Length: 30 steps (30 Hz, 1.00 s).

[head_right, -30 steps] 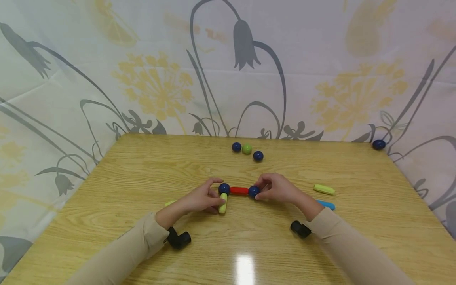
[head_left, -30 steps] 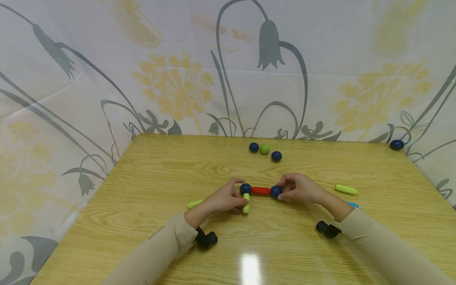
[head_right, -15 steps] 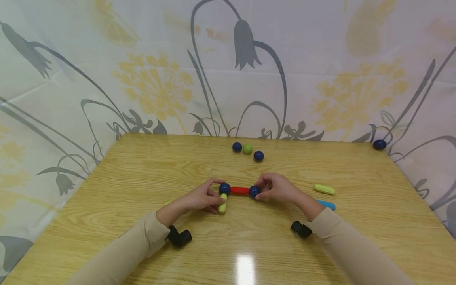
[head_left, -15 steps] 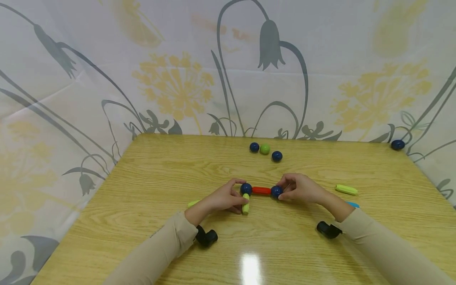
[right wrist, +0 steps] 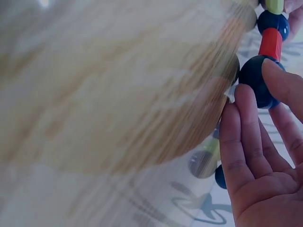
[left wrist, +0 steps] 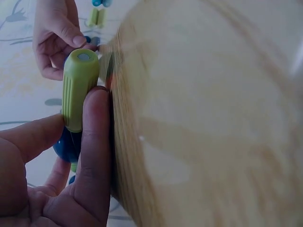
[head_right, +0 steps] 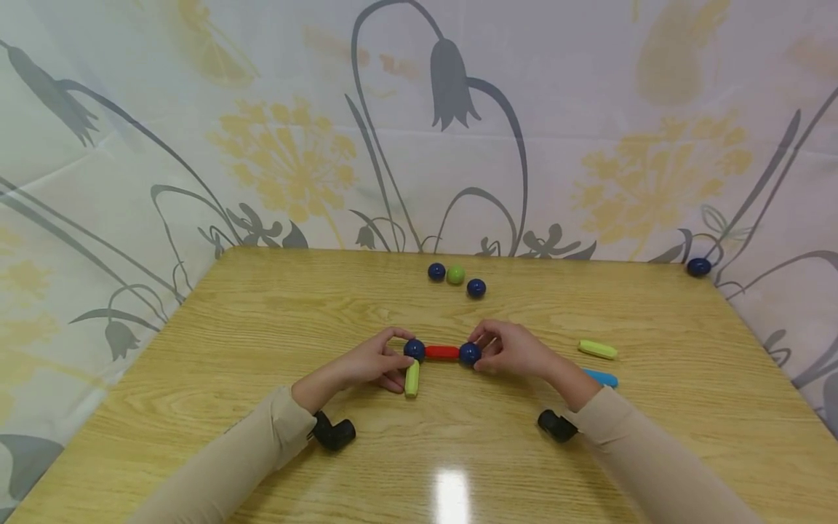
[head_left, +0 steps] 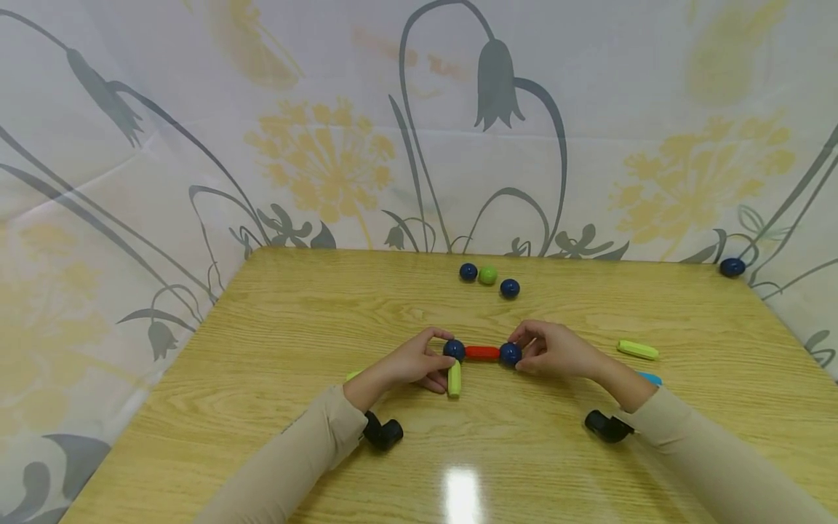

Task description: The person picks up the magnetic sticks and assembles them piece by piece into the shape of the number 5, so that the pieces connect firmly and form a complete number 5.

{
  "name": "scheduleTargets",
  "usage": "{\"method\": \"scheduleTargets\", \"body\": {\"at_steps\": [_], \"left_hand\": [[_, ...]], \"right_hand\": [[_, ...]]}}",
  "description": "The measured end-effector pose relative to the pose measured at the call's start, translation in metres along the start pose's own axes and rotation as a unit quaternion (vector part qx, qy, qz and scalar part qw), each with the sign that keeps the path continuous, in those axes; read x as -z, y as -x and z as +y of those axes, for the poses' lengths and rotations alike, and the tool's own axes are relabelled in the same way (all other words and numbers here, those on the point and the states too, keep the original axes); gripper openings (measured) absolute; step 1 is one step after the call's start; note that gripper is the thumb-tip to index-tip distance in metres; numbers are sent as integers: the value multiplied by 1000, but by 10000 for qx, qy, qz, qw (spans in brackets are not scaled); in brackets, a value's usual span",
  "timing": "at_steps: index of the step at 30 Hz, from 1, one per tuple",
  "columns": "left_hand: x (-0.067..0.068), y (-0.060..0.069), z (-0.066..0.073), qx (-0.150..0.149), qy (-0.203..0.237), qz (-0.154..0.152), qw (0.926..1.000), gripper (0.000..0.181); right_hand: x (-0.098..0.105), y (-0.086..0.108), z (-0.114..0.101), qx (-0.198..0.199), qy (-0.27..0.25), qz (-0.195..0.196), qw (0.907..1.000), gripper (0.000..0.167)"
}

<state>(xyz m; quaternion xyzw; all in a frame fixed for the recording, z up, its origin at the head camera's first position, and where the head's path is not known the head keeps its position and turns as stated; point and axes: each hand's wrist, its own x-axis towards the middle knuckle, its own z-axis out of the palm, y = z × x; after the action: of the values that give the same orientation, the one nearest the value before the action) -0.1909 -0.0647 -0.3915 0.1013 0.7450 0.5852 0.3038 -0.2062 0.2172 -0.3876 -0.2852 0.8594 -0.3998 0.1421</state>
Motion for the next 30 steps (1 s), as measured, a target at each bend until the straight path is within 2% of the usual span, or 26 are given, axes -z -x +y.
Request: {"method": "scheduleTargets", "body": {"at_steps": [18, 25, 30], "left_hand": [[1, 0, 0, 14, 28, -55, 10000, 46], [1, -1, -1, 17, 37, -53, 10000, 46], [1, -2, -1, 27, 20, -43, 10000, 46]], "right_hand": [[15, 20, 8, 65, 341, 296, 9990, 29], [22, 29, 6, 226, 426, 545, 9973, 28], [26, 35, 7, 191, 578, 745, 9954, 26]]}}
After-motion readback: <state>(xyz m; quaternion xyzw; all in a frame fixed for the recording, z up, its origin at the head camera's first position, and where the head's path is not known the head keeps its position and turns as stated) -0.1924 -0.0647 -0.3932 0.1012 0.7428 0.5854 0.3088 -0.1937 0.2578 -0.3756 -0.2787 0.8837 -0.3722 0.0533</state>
